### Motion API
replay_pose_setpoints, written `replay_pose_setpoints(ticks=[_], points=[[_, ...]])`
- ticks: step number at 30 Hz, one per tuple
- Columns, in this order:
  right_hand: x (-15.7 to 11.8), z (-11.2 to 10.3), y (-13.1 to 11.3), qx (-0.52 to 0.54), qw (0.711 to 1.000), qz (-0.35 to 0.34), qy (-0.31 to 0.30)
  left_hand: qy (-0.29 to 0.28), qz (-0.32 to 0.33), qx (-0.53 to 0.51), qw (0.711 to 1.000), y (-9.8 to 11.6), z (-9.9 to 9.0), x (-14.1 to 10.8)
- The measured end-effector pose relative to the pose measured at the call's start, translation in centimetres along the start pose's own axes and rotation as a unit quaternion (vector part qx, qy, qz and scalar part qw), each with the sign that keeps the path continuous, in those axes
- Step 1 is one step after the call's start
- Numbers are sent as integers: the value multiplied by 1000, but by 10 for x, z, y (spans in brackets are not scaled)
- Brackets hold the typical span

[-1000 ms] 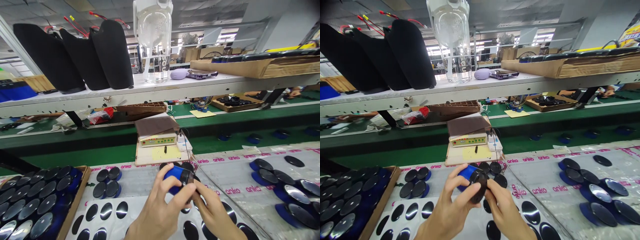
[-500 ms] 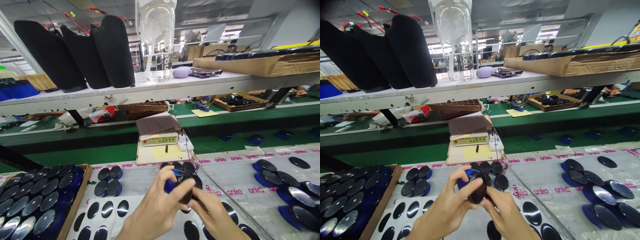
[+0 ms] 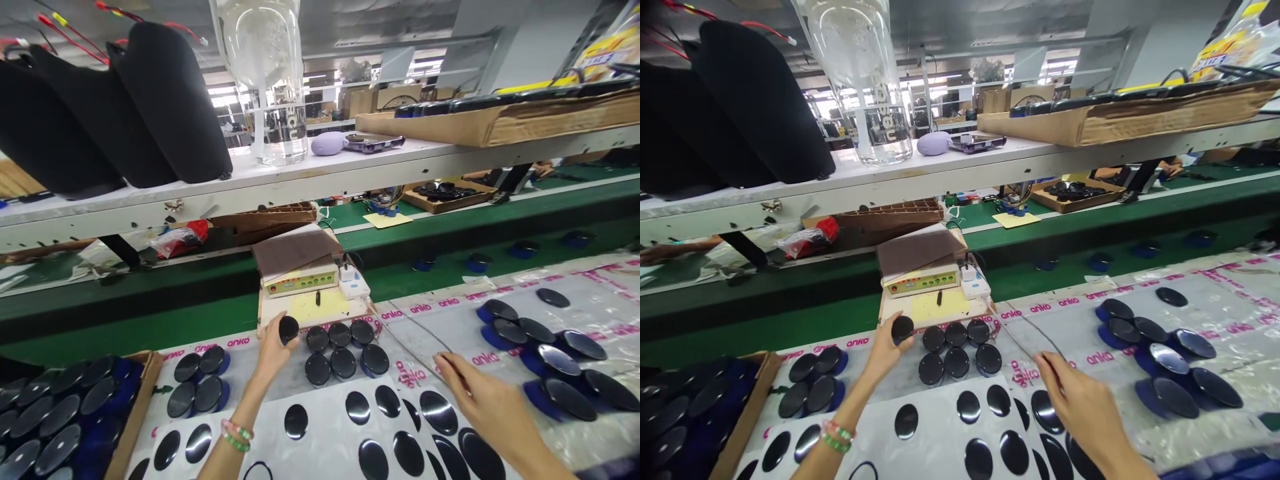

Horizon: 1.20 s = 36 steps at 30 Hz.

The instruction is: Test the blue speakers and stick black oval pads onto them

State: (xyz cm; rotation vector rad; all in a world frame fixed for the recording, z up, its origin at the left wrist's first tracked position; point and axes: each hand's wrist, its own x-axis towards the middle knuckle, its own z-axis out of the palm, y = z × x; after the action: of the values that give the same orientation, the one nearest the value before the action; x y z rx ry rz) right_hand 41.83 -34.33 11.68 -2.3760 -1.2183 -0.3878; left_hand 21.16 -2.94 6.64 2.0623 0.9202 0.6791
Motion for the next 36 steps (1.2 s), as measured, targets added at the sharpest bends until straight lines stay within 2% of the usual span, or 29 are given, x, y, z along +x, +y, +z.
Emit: replay_pose_setpoints(ticks=[2, 5, 8, 12, 15, 18, 26, 29, 32, 36], points=[[-3, 15, -7, 49, 998, 25, -38, -3, -24, -15, 1000, -19, 15, -5], [0, 34, -26, 74, 993, 50, -78, -6, -35, -39, 999, -29, 30, -22], [9, 50, -51, 103, 986, 45, -121, 3, -26, -52, 998, -23, 32, -46], [17, 70, -94, 176, 968, -18, -177, -25, -26, -64, 997, -10, 40, -77], [21, 84, -122, 202, 960, -49, -190, -47, -35, -81, 995, -8, 54, -86], [25, 95, -138, 212, 956, -60, -195, -67, -21, -106, 992, -8, 62, -85], [23, 99, -151, 242, 938, -100, -228, -1, -13, -130, 991, -5, 41, -86], [30, 109, -149, 226, 944, -95, -219, -9, -26, -129, 991, -11, 44, -89], [50, 130, -145, 213, 950, -100, -204, -33, -32, -128, 991, -13, 56, -94], [76, 153, -140, 228, 940, -129, -219, -54, -10, -118, 991, -6, 56, -94]])
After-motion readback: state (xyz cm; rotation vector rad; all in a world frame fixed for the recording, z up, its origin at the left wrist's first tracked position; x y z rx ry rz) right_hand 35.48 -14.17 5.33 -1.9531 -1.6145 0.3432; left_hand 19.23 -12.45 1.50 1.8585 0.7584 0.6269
